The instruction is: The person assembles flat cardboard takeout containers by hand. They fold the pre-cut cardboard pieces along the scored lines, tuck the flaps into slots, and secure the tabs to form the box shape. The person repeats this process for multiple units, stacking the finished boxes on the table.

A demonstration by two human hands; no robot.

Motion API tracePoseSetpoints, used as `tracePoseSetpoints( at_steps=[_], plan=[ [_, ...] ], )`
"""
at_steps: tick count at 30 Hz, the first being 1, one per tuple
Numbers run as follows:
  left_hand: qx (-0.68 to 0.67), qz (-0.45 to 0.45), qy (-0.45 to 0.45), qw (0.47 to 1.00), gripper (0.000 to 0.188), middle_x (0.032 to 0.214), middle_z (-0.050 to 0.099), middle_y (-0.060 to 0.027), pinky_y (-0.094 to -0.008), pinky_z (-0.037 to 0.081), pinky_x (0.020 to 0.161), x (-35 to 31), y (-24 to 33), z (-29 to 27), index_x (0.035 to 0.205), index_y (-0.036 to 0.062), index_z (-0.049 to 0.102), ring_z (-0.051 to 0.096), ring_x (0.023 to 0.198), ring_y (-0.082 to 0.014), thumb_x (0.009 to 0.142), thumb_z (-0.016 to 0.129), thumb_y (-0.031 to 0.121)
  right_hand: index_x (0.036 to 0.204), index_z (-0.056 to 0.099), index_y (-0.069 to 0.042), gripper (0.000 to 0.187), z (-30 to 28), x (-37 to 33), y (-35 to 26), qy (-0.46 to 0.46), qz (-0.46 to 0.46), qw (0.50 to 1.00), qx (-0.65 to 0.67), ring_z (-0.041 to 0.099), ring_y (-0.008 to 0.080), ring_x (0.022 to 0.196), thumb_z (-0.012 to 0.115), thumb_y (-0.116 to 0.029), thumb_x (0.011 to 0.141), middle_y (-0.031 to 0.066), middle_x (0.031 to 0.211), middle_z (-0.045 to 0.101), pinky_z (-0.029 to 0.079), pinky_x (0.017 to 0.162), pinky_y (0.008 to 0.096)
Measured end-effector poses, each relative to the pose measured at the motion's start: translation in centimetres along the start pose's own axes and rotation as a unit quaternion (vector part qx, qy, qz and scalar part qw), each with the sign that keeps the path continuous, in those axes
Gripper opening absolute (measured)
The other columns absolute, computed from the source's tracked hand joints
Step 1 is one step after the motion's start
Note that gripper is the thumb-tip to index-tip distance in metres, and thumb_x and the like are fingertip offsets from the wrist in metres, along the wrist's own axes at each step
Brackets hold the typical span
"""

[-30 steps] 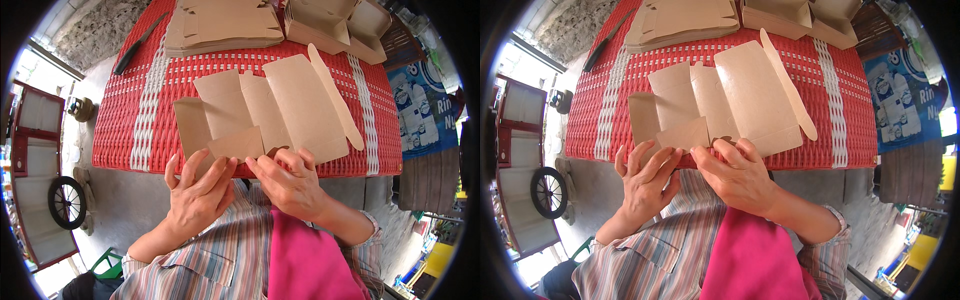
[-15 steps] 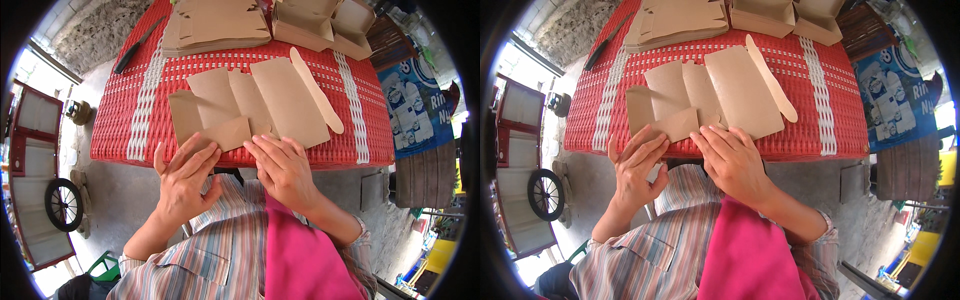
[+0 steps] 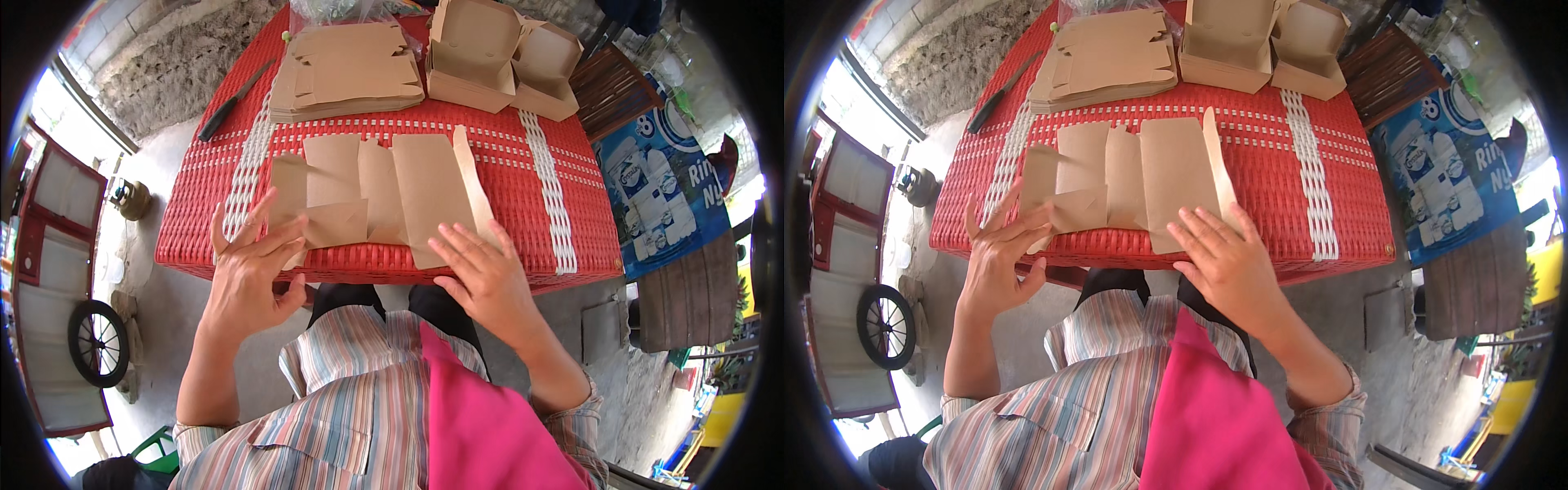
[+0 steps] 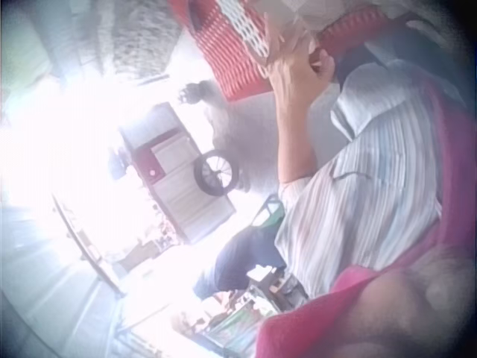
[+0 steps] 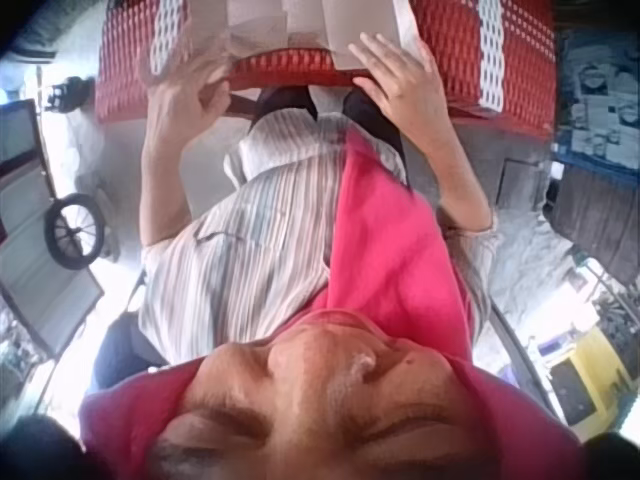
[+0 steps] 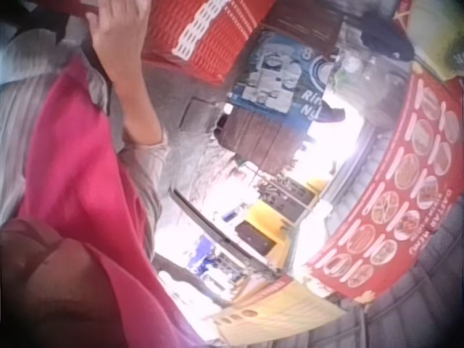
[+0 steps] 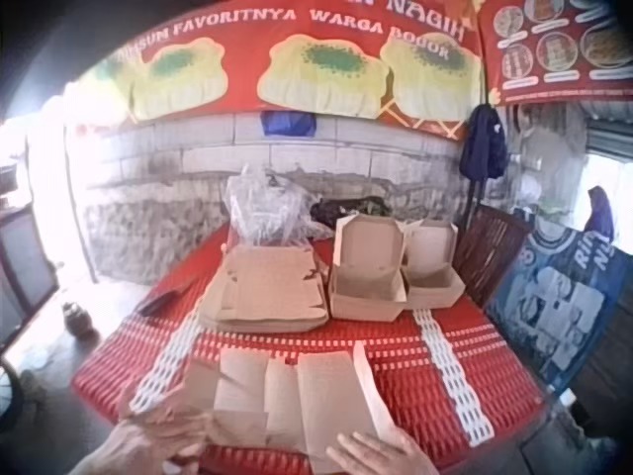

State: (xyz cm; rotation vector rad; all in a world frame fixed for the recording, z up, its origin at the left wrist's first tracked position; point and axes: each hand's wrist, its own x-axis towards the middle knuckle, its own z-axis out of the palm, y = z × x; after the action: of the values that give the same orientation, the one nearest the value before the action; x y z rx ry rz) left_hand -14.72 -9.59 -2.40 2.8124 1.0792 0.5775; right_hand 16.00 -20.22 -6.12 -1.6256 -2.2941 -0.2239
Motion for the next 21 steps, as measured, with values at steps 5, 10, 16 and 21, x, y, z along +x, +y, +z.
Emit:
tracePoseSetpoints(
  at_steps=[5, 10, 16, 21],
  plan=[
    [0.044, 0.151, 0.158, 0.975, 0.032, 0.126, 0.064, -0.0003, -0.0504, 0.019, 0.115, 0.3, 7.2, 2.3, 0.106, 0.0073, 0.070, 0.055, 0.125, -0.0219, 0.075, 0.068, 0.015, 0.115, 0.066, 0.000, 0.035, 0.5, 0.8, -1.8, 0.070, -0.046, 0.996, 0.006, 0.061, 0.0269, 0.111, 0.064, -0.010, 0.082, 0.0099, 0.113, 0.065, 0.045, 0.101, 0.0430],
    [-0.049, 0.090, 0.119, 0.988, 0.019, 0.105, 0.066, -0.0019, -0.0446, 0.031, 0.107, 2.6, 8.4, 7.3, 0.100, 0.0088, 0.069, 0.064, 0.097, -0.0174, 0.081, 0.072, 0.012, 0.095, 0.068, -0.001, 0.017, -0.6, 1.5, -0.9, 0.048, -0.032, 0.992, 0.111, 0.063, 0.0234, 0.093, 0.066, -0.013, 0.082, 0.0067, 0.095, 0.065, 0.052, 0.081, 0.0372],
    [-0.094, 0.045, 0.155, 0.982, 0.008, 0.080, 0.062, -0.0015, -0.0449, 0.033, 0.106, 4.5, 7.7, 8.3, 0.091, 0.0092, 0.067, 0.063, 0.079, -0.0191, 0.084, 0.071, 0.011, 0.092, 0.070, -0.002, 0.014, -1.5, 3.4, 2.4, -0.022, 0.039, 0.954, 0.297, 0.065, 0.0276, 0.081, 0.067, -0.014, 0.086, 0.0102, 0.085, 0.066, 0.051, 0.071, 0.0374],
    [-0.133, -0.019, 0.174, 0.976, 0.010, 0.077, 0.061, -0.0025, -0.0458, 0.035, 0.105, 6.1, 8.0, 8.9, 0.094, 0.0102, 0.066, 0.061, 0.076, -0.0212, 0.084, 0.070, 0.011, 0.105, 0.070, -0.004, 0.020, -2.8, 4.0, 2.3, -0.087, 0.232, 0.892, 0.377, 0.058, 0.0168, 0.072, 0.069, -0.002, 0.085, 0.0061, 0.078, 0.059, 0.049, 0.070, 0.0302]
  ],
)
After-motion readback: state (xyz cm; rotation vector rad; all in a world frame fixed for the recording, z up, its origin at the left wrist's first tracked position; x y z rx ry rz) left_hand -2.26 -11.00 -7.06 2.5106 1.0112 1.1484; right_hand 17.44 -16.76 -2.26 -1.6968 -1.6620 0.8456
